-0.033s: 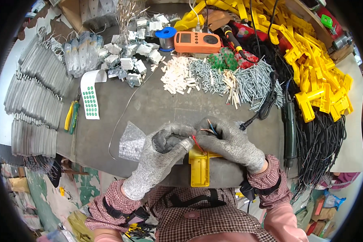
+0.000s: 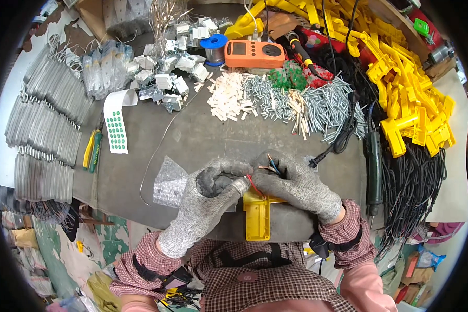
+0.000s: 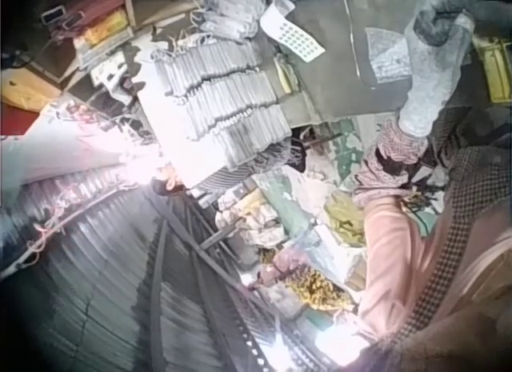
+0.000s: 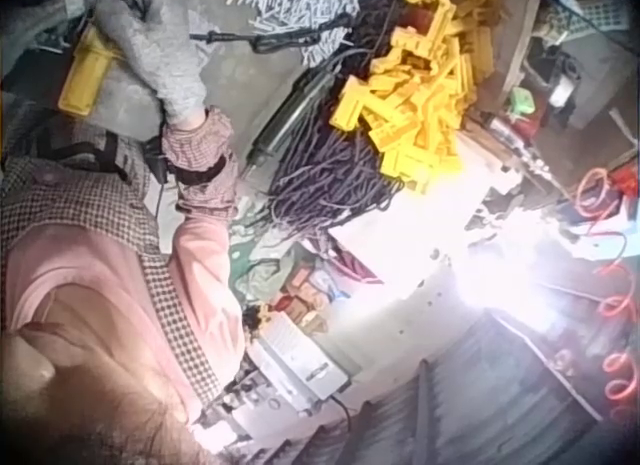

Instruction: Soldering wires onto a small electronic component inside a yellow plastic housing.

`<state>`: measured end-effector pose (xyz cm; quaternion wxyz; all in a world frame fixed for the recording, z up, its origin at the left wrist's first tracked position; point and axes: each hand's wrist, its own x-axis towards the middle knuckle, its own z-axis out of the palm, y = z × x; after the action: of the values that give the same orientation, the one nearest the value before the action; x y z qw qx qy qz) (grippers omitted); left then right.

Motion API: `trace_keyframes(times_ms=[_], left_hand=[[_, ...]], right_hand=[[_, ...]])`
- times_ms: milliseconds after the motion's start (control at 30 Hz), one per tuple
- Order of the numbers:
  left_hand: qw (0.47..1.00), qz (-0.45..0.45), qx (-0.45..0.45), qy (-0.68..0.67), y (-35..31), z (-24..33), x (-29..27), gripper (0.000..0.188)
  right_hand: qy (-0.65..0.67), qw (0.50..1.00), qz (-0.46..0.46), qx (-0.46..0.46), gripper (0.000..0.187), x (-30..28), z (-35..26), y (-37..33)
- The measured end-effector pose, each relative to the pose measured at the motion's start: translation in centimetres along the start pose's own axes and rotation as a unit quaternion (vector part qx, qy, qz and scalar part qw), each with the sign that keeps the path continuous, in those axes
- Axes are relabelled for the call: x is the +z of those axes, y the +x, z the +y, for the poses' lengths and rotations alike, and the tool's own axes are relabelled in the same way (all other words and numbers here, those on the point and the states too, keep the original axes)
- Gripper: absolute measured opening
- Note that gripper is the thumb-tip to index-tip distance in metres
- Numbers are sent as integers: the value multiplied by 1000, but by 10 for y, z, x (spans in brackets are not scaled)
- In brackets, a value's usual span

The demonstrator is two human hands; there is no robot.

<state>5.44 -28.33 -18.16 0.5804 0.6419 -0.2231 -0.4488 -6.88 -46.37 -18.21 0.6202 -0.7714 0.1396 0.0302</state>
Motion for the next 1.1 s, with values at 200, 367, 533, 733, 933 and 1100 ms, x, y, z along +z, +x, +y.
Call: trace_keyframes(times_ms=[200, 367, 533, 733, 933, 1100], left_hand=[[999, -10, -18, -47, -1, -2, -1, 19], [998, -13, 11, -52, 1, -3, -1, 18], [992, -37, 113, -30, 4, -6, -1, 17], [998, -57, -22, -21, 19, 9, -3, 15], [999, -19, -22, -22, 17, 4, -1, 18], [996, -48, -59, 46, 18, 8, -4, 27]], right_hand=[[-18, 1000, 5, 8, 32, -1, -7, -1], [-19, 999, -22, 21, 34, -3, 1, 3], [-197, 973, 25, -114, 37, 0, 2, -2], [-23, 998, 45, 25, 28, -14, 3, -2], [138, 987, 37, 71, 29, -6, 14, 6], [181, 980, 31, 82, 25, -4, 13, 6]])
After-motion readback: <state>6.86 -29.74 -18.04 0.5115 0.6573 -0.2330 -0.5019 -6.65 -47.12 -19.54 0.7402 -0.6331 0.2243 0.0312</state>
